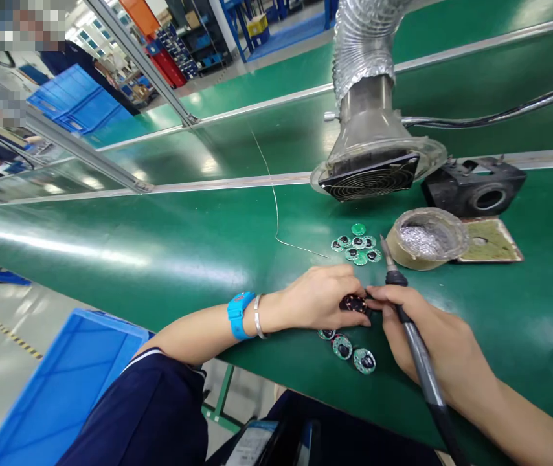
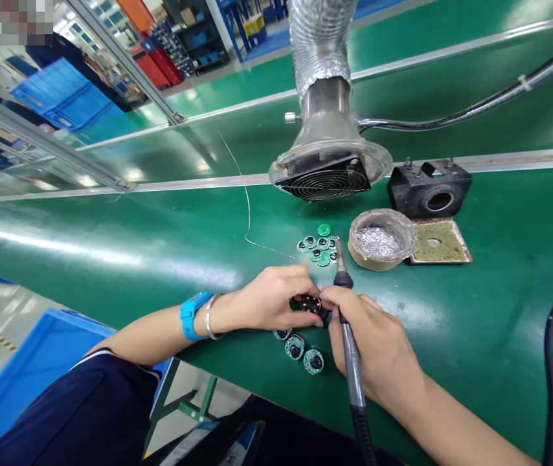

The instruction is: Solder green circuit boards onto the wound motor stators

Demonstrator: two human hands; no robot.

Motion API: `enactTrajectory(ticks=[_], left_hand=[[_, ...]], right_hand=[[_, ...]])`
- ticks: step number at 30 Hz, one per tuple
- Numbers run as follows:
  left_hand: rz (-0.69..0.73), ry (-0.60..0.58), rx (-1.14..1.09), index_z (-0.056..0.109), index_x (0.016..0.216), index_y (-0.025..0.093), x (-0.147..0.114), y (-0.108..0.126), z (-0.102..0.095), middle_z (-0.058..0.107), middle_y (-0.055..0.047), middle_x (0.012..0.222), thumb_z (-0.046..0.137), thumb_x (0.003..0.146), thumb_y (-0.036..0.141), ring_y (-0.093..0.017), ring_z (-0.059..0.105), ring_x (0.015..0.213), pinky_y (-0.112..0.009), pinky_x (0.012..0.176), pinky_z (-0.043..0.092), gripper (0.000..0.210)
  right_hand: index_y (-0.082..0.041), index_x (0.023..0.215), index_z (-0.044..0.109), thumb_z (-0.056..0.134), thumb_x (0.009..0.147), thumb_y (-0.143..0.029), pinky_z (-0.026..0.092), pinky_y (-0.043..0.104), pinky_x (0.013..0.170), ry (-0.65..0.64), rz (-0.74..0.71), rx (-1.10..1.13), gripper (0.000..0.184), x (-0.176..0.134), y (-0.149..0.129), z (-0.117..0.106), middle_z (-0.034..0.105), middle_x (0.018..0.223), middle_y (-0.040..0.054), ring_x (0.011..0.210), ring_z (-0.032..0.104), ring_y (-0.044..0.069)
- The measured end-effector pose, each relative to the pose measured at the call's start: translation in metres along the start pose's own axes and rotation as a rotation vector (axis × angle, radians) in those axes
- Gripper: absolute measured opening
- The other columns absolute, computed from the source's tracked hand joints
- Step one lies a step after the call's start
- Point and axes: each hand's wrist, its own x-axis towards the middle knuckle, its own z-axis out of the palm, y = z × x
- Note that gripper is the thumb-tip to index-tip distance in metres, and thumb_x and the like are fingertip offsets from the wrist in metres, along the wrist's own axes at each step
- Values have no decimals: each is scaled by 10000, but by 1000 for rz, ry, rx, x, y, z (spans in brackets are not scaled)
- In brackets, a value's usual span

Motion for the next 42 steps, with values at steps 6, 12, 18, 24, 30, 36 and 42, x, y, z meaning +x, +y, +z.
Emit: enactTrajectory(ticks=[6, 12, 18, 24, 30, 36, 42], left_hand=[[120, -55, -128, 664, 1096, 124, -6, -14, -13, 667, -90, 970, 699, 869, 430, -174, 630, 889, -270, 795, 527, 383], [365, -69, -189, 721, 944, 188, 0, -34, -22, 694, -62, 957, 551, 968, 202, -128, 651, 892, -223, 815, 522, 172], [455, 185, -221, 666, 861, 164, -8, -42, -25, 705, -46, 852, 574, 945, 151, -106, 650, 794, -199, 747, 526, 126], [415, 165, -198, 687, 962, 191, -11, -48, -25, 716, -71, 946, 596, 936, 189, -135, 660, 905, -245, 852, 540, 94], [416, -112, -74, 723, 976, 278, -5, -36, -22, 737, -46, 1019, 483, 981, 224, -166, 659, 999, -306, 896, 528, 247], [429, 57, 95, 696, 971, 251, -18, -35, -36, 719, -30, 910, 466, 998, 215, -140, 638, 872, -269, 767, 499, 234], [-25, 375, 158, 663, 1084, 147, 0, -51, -22, 692, -56, 930, 510, 983, 219, -156, 610, 881, -304, 851, 500, 197]], right_hand=[[-215, 1136, 535, 479, 898, -119, 563, 237, 622, -29, 10, 39, 263, 1, 1, -1, 729, 936, 21, 702, 695, 133], [-212, 1122, 542, 475, 889, -112, 528, 229, 557, -46, 21, 21, 262, 5, 1, 0, 720, 885, 10, 613, 662, 115], [-218, 1119, 545, 484, 881, -113, 518, 224, 548, -56, 47, 25, 267, 4, 1, -1, 715, 875, -4, 597, 649, 102], [-204, 1179, 529, 569, 867, -176, 589, 294, 736, -47, -3, 66, 315, 4, 0, 3, 714, 1086, 61, 880, 710, 185], [-227, 1223, 503, 625, 877, -253, 600, 299, 738, -74, 6, 28, 368, 0, 5, 16, 692, 1167, 58, 927, 707, 188], [-247, 1167, 514, 606, 884, -216, 590, 271, 689, -111, -19, 79, 299, 0, 8, 17, 702, 1101, 39, 904, 709, 175], [-254, 1226, 497, 637, 862, -228, 614, 292, 766, -95, -7, 128, 391, -1, 11, 14, 698, 1156, 32, 951, 711, 180]])
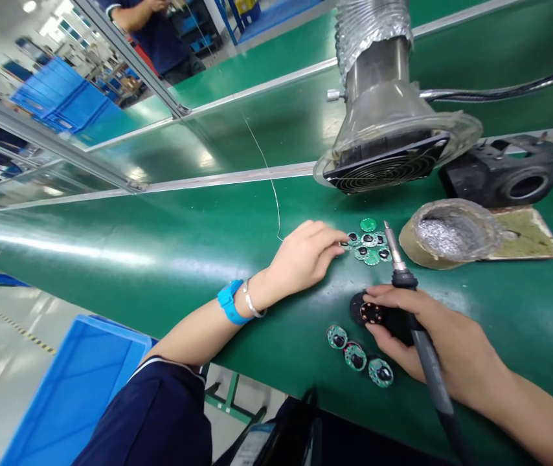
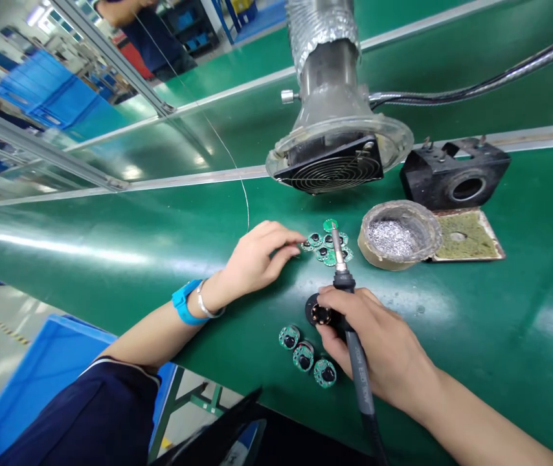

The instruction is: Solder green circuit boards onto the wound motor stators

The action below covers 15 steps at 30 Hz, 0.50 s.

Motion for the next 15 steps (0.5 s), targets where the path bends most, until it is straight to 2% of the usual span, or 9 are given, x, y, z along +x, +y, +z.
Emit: enactTrajectory(ticks=[3, 6, 11, 15], left_hand=[[-171, -111, 40, 649, 1194, 122, 14, 0, 15, 651, -92, 1028, 586, 949, 319, -205, 595, 981, -352, 913, 498, 321], [-228, -144, 38, 663, 1180, 139, 23, -1, 24, 630, -90, 1048, 625, 920, 303, -221, 583, 1020, -372, 956, 478, 310], [-196, -112, -38, 634, 1085, 142, 21, -4, 22, 658, -65, 1026, 640, 884, 212, -201, 580, 975, -371, 946, 470, 212], [-151, 8, -188, 609, 1084, 157, 11, 7, 10, 673, -58, 1023, 525, 911, 113, -173, 594, 958, -357, 923, 485, 197]], right_hand=[[-236, 1240, 493, 668, 841, -252, 615, 313, 834, 41, -8, 8, 436, 2, -4, -7, 686, 1192, 50, 970, 712, 190], [-227, 1240, 499, 660, 844, -231, 607, 318, 869, 99, -5, -25, 428, 4, -9, -12, 683, 1198, 64, 972, 713, 192], [-244, 1257, 498, 659, 838, -204, 611, 332, 866, 141, -2, -84, 451, 2, -10, -15, 689, 1183, 51, 1023, 702, 213], [-252, 1246, 496, 668, 835, -187, 612, 357, 867, 176, -4, -90, 451, 4, -10, -16, 693, 1186, 53, 968, 715, 211]])
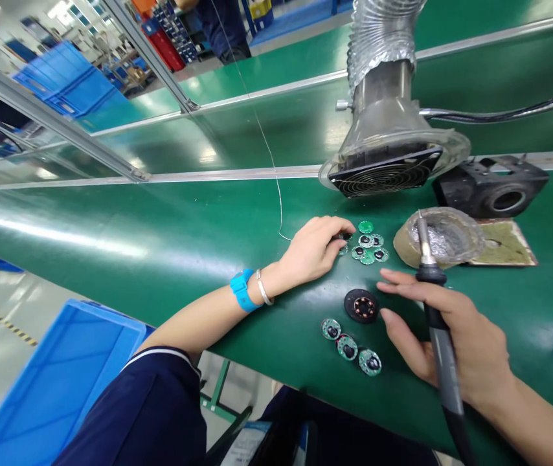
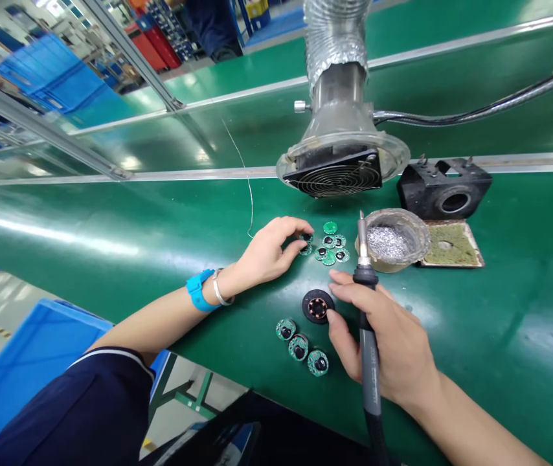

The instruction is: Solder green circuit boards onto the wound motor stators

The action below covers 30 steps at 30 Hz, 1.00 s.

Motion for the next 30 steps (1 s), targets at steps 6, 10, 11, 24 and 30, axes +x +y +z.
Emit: enactTrajectory(ticks=[6, 10, 11, 24, 30], left_hand=[[-194, -167, -703, 488, 1299, 166, -17, 44, -8, 636, -19, 893, 574, 855, 139, -90, 611, 710, -234, 694, 532, 453], [-361, -241, -881, 457, 1257, 168, -21, 57, -6, 626, 7, 824, 618, 799, 106, -62, 587, 634, -183, 598, 488, 489], [-377, -243, -889, 462, 1238, 168, -22, 58, -5, 625, 10, 818, 622, 803, 112, -54, 577, 616, -174, 577, 474, 466], [69, -248, -348, 651, 1065, 153, -38, 21, -8, 623, -69, 991, 608, 765, 114, -167, 582, 901, -313, 802, 512, 305], [65, -304, -280, 738, 934, 198, -35, 13, 5, 621, -11, 872, 753, 740, 209, -166, 577, 894, -318, 871, 455, 195]], right_hand=[[-283, 1207, 499, 653, 832, -110, 606, 388, 879, -24, -190, -10, 441, 15, -4, -3, 671, 1248, 41, 1097, 674, 218], [-306, 1203, 511, 615, 863, -110, 619, 366, 801, -77, -211, -46, 407, 20, -6, -7, 715, 1129, 14, 1007, 701, 195], [-305, 1202, 510, 625, 861, -112, 620, 358, 779, -76, -207, -54, 408, 20, -7, -8, 717, 1120, 18, 978, 706, 192], [-265, 1207, 530, 695, 840, -157, 583, 335, 780, -176, -71, 63, 416, 6, -3, 3, 716, 1058, 15, 909, 684, 176], [-255, 1197, 540, 671, 851, -133, 563, 289, 713, -260, -99, 63, 389, 10, -3, 6, 718, 1024, 6, 839, 648, 140]])
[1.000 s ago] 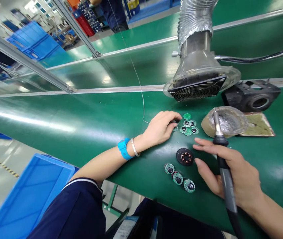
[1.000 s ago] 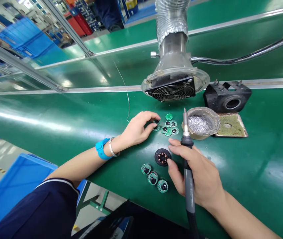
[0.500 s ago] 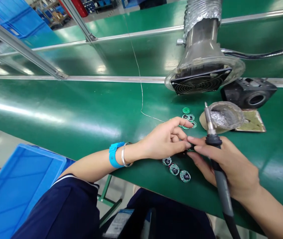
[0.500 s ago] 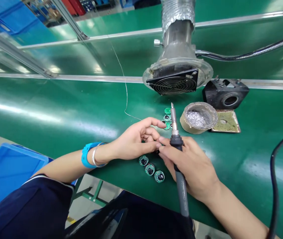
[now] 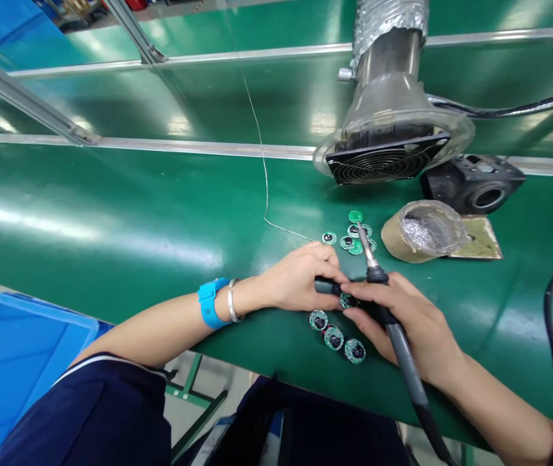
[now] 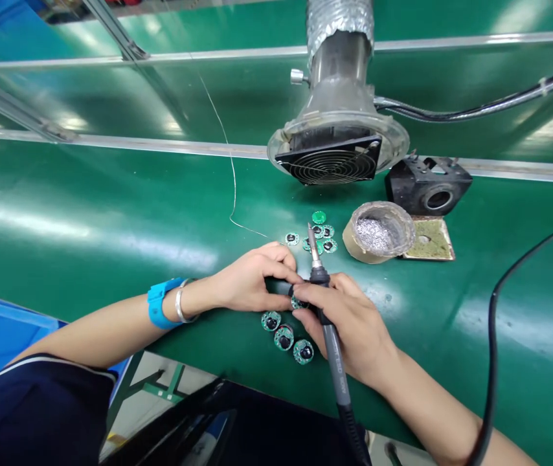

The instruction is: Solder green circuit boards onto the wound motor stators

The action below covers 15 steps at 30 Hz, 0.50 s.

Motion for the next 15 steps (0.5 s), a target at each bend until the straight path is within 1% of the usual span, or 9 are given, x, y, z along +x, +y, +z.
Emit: enactTrajectory(ticks=[3, 5, 8, 11, 15], left_hand=[[-34, 22, -2, 744, 877, 187, 0, 3, 5, 632, 0, 855, 787, 732, 210, -153, 566, 862, -301, 840, 426, 154], [-72, 38, 15, 738, 852, 184, -2, 6, 7, 638, 5, 854, 813, 724, 251, -151, 560, 846, -306, 834, 406, 162], [-108, 43, 41, 724, 833, 186, -5, 8, 9, 641, 8, 845, 839, 717, 341, -152, 561, 832, -314, 827, 393, 225], [-56, 68, 40, 718, 864, 172, -9, 6, 10, 644, -9, 861, 821, 750, 336, -153, 574, 833, -308, 809, 415, 225], [52, 154, -70, 703, 887, 162, -14, 2, 10, 643, -30, 877, 699, 864, 239, -129, 597, 827, -263, 787, 479, 81]], right_hand=[[-236, 1212, 533, 669, 837, -92, 573, 311, 798, -12, -41, 5, 425, -2, 1, -1, 723, 1069, 27, 927, 661, 151], [-228, 1232, 525, 660, 830, -61, 573, 333, 853, -11, -67, 14, 456, -3, 2, -2, 720, 1107, 40, 984, 666, 162], [-227, 1244, 534, 657, 833, -64, 577, 327, 830, -4, -67, 17, 459, -4, 5, -2, 719, 1120, 43, 976, 676, 166], [-219, 1248, 546, 663, 841, -89, 579, 313, 810, -12, -44, 29, 443, -4, 7, -3, 714, 1140, 47, 960, 684, 168], [-219, 1265, 542, 669, 841, -99, 580, 307, 812, -10, -39, 37, 458, -4, 8, -4, 710, 1149, 39, 948, 686, 168]])
